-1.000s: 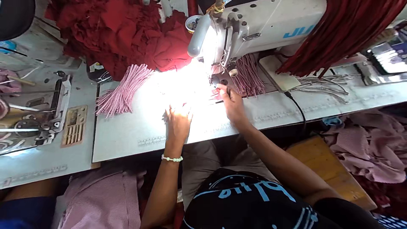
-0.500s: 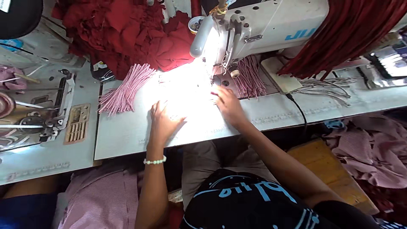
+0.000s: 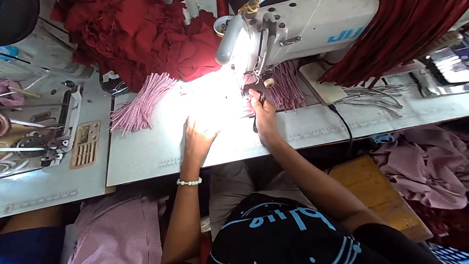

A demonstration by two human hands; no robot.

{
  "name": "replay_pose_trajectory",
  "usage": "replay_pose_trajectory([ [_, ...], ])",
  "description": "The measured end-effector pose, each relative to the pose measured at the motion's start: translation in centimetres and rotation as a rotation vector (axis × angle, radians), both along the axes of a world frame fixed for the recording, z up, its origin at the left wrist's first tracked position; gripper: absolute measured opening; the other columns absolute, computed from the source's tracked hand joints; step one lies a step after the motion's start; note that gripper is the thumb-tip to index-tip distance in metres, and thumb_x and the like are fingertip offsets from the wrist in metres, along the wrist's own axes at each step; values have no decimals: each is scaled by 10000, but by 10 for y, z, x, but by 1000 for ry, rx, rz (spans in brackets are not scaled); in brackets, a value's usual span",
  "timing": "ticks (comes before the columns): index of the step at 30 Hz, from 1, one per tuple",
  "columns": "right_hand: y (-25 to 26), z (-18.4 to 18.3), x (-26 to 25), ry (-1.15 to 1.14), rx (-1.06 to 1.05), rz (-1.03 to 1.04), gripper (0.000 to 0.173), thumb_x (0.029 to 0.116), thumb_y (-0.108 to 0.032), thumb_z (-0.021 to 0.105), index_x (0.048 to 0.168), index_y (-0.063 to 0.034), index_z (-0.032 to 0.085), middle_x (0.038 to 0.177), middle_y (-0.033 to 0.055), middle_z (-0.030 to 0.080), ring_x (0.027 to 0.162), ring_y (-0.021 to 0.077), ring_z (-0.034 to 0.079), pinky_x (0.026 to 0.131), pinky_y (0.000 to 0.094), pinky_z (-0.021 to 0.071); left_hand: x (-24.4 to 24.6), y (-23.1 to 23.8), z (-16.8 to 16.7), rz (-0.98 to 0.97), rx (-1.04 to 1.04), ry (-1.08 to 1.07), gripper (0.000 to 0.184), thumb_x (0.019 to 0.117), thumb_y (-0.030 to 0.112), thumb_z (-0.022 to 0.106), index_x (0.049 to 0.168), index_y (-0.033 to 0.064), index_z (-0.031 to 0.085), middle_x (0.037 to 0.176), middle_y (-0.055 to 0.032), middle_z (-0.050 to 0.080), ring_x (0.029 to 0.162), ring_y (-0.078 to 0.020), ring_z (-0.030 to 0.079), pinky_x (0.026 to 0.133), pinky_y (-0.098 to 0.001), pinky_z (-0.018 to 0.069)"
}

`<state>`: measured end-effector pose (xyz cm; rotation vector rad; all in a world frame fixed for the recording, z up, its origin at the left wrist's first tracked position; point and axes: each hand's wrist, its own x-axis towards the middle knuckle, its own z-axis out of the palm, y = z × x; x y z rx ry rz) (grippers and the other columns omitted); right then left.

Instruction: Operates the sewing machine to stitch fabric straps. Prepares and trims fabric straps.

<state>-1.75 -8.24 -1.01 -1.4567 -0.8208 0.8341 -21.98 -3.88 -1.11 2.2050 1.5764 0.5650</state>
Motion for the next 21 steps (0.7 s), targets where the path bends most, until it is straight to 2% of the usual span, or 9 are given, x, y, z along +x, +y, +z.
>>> replay_pose_trajectory([
  [3,3,1,-1,43,4,20,416,1111,-191,363,1463,-62,543,1496,72,575,1343,153,557,1109,371,445,3,1,-1,-26,19,-10,720,880,348,811,1394,-87,556,1491,-329,464,1433,-445,423,1177,-543,356],
  [6,1,1,4,146,31,-17,427,1117,-224,372,1484,-51,505,1501,102,560,1311,164,584,1081,340,480,3,4,-4,-86,107,-54,640,881,316,805,1347,-71,600,1416,-308,539,1369,-446,486,1157,-556,377],
  [10,1,2,-1,189,24,-35,430,1112,-214,365,1496,-79,506,1477,95,581,1261,153,601,1025,332,492,4,6,-6,-115,113,-76,676,864,357,809,1349,-67,602,1415,-305,544,1374,-449,482,1158,-552,375],
  [11,1,2,-1,184,20,-26,427,1114,-212,368,1496,-82,508,1479,84,585,1289,149,585,1050,342,476,4,7,-5,-115,105,-92,679,856,344,816,1351,-69,601,1416,-309,547,1380,-457,475,1159,-557,370],
  [13,1,3,0,216,27,-36,425,1112,-219,371,1487,-75,511,1479,84,582,1300,148,579,1067,343,468,4,8,1,-71,28,-155,690,865,261,807,1423,-50,546,1514,-302,458,1447,-436,406,1188,-542,343],
  [16,2,3,2,270,44,-51,428,1110,-240,381,1487,-77,499,1500,92,552,1295,154,587,1055,331,494,2,7,5,7,-21,-267,672,868,155,780,1439,-70,509,1559,-278,409,1428,-407,432,1161,-543,367],
  [18,2,2,0,256,40,-50,423,1110,-218,375,1487,-83,511,1483,89,575,1252,136,607,1010,317,504,2,6,3,4,6,-258,641,869,161,785,1403,-91,534,1526,-291,443,1397,-407,469,1147,-536,387],
  [19,1,1,-1,245,45,-35,425,1110,-204,372,1492,-77,509,1488,94,571,1268,141,602,1033,324,499,3,5,1,-12,56,-229,605,860,182,791,1354,-93,575,1491,-296,476,1382,-409,482,1145,-532,391],
  [21,1,2,1,233,42,-38,419,1112,-209,377,1486,-76,511,1474,105,575,1222,142,626,1003,315,517,9,0,-2,-85,229,-138,510,826,292,786,1191,-52,697,1364,-285,580,1340,-442,499,1157,-564,354],
])
